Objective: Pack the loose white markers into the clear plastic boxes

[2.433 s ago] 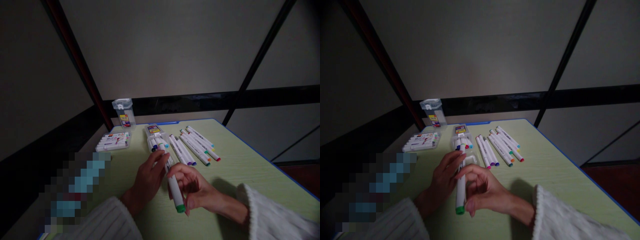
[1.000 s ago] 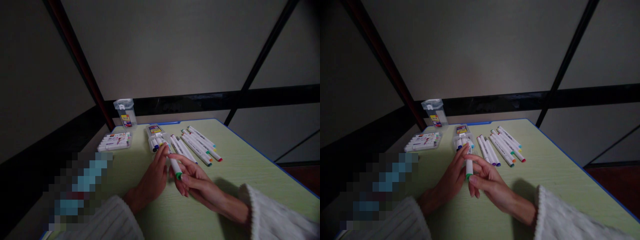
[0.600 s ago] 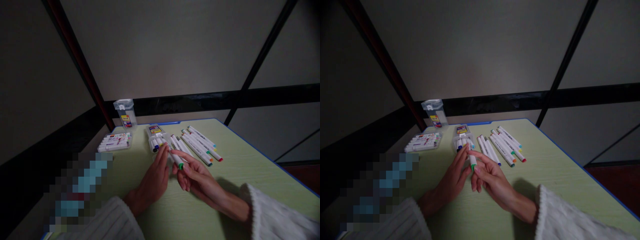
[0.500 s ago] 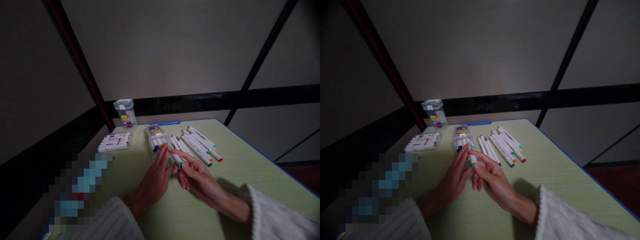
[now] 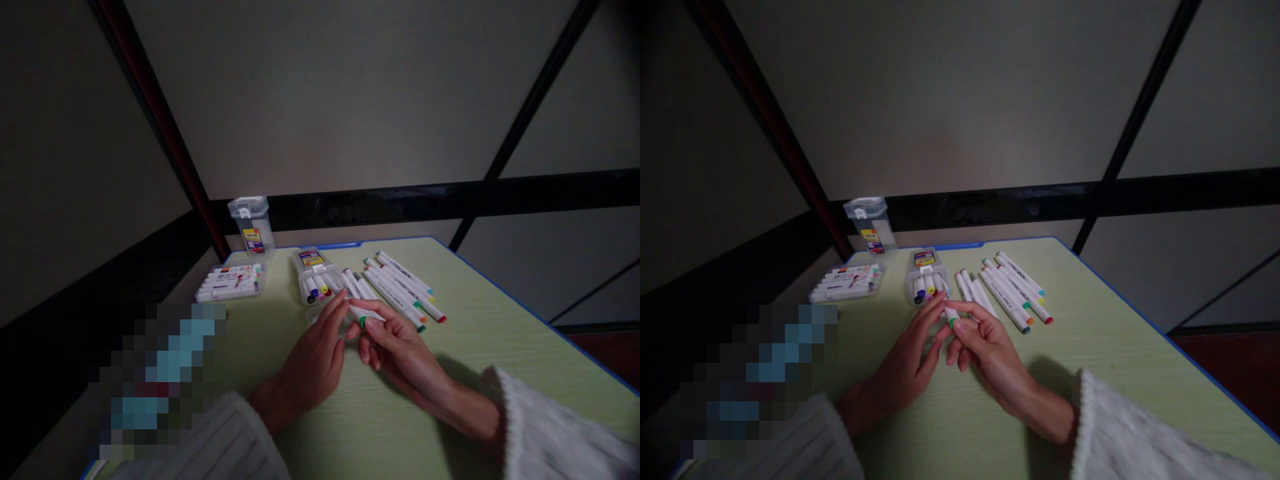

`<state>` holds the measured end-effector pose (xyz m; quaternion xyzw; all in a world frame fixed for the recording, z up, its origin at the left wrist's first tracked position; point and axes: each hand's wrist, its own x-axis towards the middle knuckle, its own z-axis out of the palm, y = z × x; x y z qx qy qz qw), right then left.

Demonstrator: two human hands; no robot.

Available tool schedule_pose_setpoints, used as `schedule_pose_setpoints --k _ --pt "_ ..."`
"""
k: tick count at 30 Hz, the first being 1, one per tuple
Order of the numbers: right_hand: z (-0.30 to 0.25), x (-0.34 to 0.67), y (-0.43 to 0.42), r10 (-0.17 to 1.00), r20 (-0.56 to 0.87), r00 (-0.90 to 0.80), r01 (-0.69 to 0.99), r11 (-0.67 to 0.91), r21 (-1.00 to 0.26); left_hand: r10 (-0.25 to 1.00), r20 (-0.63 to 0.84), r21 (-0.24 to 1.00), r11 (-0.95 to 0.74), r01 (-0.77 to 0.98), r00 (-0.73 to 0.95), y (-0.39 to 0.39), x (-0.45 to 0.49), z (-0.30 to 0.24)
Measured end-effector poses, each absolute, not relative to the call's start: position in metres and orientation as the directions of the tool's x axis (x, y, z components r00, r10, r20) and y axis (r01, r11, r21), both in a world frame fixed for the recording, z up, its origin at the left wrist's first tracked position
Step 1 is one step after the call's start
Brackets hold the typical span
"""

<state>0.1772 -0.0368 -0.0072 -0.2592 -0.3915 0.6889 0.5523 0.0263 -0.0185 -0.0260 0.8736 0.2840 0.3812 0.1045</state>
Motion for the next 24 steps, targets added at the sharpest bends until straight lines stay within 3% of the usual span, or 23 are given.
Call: schedule_pose_setpoints --k 18,24 --pt "-0.0062 0.1780 -0.0354 0.952 0.051 -0.300 -0.663 -0.170 -0.729 0.577 0.591 0.428 -0.816 0.387 0.563 -0.0163 0.0247 -0.0242" --pt "-0.0054 0.1777 -0.0352 0.957 0.050 -0.287 -0.699 -0.173 -0.693 0.567 0.655 0.370 -0.817 0.442 0.499 -0.0165 0.0241 -0.0216"
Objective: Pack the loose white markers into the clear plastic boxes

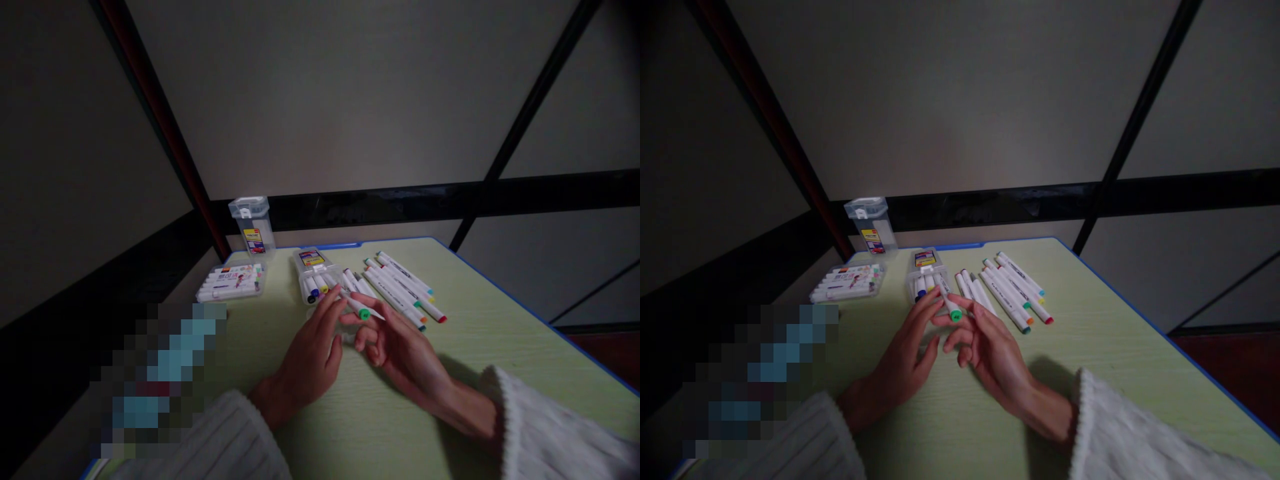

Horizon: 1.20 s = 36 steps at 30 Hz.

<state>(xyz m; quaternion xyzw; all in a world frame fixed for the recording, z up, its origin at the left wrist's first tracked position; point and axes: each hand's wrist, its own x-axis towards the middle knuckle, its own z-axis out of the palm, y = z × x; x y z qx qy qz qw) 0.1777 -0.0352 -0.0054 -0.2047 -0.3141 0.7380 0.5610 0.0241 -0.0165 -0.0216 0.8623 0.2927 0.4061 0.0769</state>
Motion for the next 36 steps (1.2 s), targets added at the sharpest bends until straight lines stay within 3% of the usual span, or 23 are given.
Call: schedule_pose_setpoints --k 5,9,19,36 --pt "-0.007 0.179 -0.035 0.956 0.037 -0.290 -0.718 -0.192 -0.669 0.453 0.834 0.289 -0.845 0.450 0.315 -0.022 0.021 -0.013" --pt "-0.006 0.179 -0.035 0.953 0.026 -0.302 -0.722 -0.211 -0.659 0.391 0.857 0.264 -0.893 0.365 0.337 -0.026 0.022 -0.010" --pt "-0.004 0.175 -0.035 0.936 0.019 -0.352 -0.718 -0.257 -0.647 0.620 0.655 0.616 -0.769 0.170 0.431 -0.030 0.031 -0.019" --pt "-0.007 0.176 -0.034 0.937 0.004 -0.350 -0.734 -0.272 -0.623 0.638 0.659 0.634 -0.756 0.162 0.399 -0.031 0.033 -0.014"
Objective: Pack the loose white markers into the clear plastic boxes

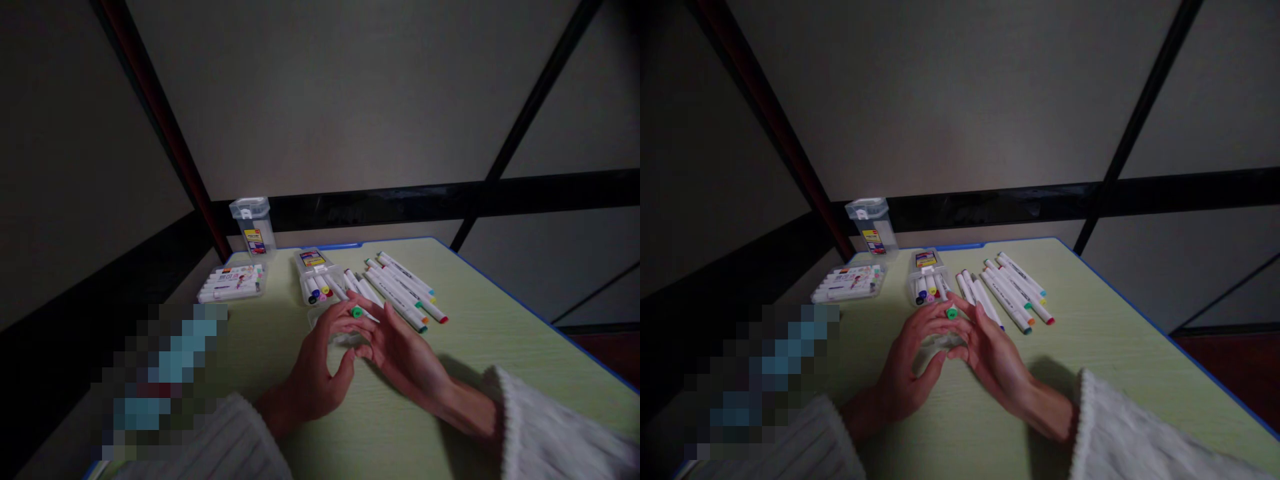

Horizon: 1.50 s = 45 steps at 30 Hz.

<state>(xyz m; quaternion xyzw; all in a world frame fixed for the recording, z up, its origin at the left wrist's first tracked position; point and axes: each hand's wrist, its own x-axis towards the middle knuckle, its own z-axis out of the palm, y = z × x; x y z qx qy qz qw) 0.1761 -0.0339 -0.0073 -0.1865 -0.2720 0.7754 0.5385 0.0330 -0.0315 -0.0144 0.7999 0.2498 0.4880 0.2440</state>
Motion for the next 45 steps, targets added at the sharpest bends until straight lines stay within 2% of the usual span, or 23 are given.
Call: schedule_pose_setpoints --k 15,25,32,45 --pt "-0.0083 0.1764 -0.0331 0.936 0.011 -0.353 -0.722 -0.265 -0.639 0.649 0.655 0.648 -0.746 0.156 0.385 -0.0304 0.0340 -0.0152" --pt "-0.0082 0.1775 -0.0311 0.968 -0.031 -0.250 -0.712 -0.206 -0.672 0.643 0.671 0.622 -0.759 0.192 0.368 -0.0272 0.0309 -0.0106" --pt "-0.0094 0.1798 -0.0311 0.969 -0.052 -0.240 -0.708 -0.211 -0.674 0.680 0.644 0.669 -0.723 0.172 0.352 -0.0247 0.0309 -0.0197" --pt "-0.0083 0.1781 -0.0313 0.946 -0.058 -0.318 -0.735 -0.284 -0.616 0.728 0.593 0.674 -0.683 0.281 0.344 -0.0246 0.0310 -0.0163"
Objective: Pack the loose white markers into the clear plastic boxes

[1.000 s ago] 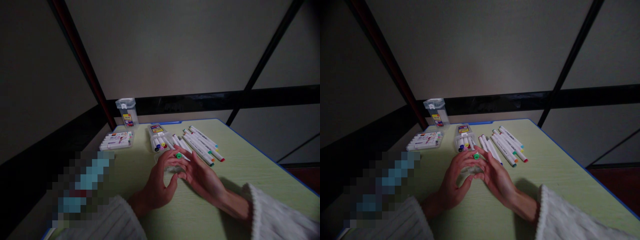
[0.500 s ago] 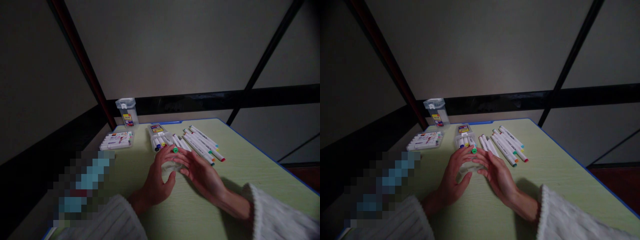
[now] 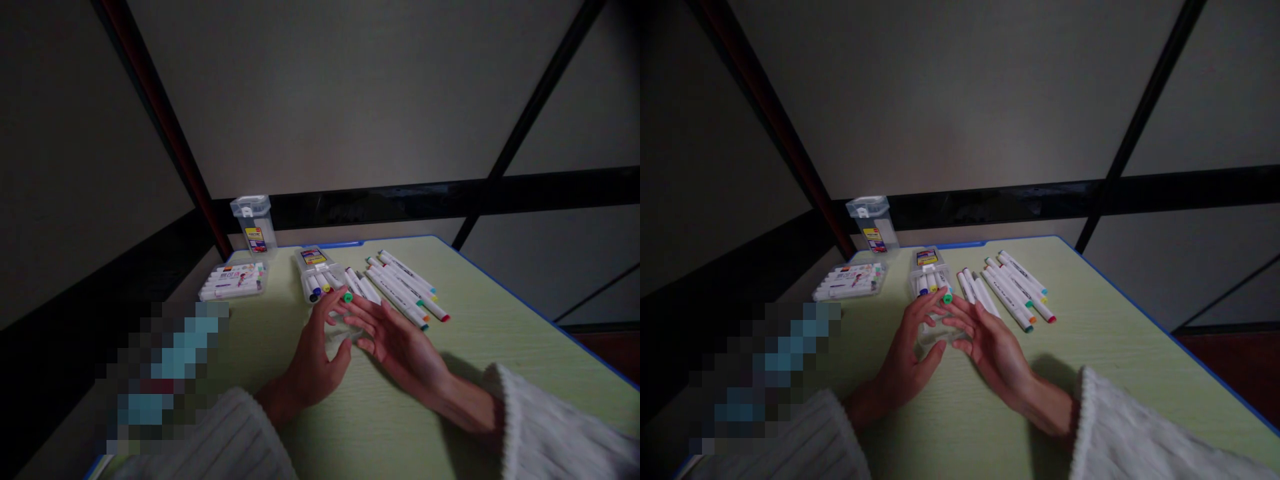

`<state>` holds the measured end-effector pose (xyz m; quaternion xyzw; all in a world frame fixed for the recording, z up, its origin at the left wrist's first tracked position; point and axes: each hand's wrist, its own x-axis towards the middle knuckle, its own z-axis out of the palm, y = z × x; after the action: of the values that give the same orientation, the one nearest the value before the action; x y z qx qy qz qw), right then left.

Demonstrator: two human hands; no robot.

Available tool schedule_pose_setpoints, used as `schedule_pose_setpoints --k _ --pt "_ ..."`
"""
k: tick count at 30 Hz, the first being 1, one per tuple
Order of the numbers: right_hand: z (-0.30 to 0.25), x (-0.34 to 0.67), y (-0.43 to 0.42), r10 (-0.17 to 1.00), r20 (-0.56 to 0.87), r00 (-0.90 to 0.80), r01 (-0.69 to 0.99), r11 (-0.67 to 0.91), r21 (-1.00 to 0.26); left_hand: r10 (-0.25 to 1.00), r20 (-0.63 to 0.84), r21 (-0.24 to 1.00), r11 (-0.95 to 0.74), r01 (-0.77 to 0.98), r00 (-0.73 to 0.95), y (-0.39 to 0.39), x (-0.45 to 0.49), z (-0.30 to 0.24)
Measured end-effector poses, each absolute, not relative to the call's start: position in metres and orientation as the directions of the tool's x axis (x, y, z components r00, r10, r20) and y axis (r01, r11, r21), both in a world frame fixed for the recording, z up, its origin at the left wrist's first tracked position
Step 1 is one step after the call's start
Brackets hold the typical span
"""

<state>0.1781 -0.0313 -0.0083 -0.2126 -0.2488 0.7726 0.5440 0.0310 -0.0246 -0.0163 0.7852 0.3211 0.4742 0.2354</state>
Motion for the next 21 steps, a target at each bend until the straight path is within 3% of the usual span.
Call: schedule_pose_setpoints --k 21 --pt "-0.011 0.179 -0.028 0.944 -0.069 -0.323 -0.740 -0.297 -0.604 0.833 0.450 0.795 -0.538 0.280 0.322 -0.012 0.031 -0.025"
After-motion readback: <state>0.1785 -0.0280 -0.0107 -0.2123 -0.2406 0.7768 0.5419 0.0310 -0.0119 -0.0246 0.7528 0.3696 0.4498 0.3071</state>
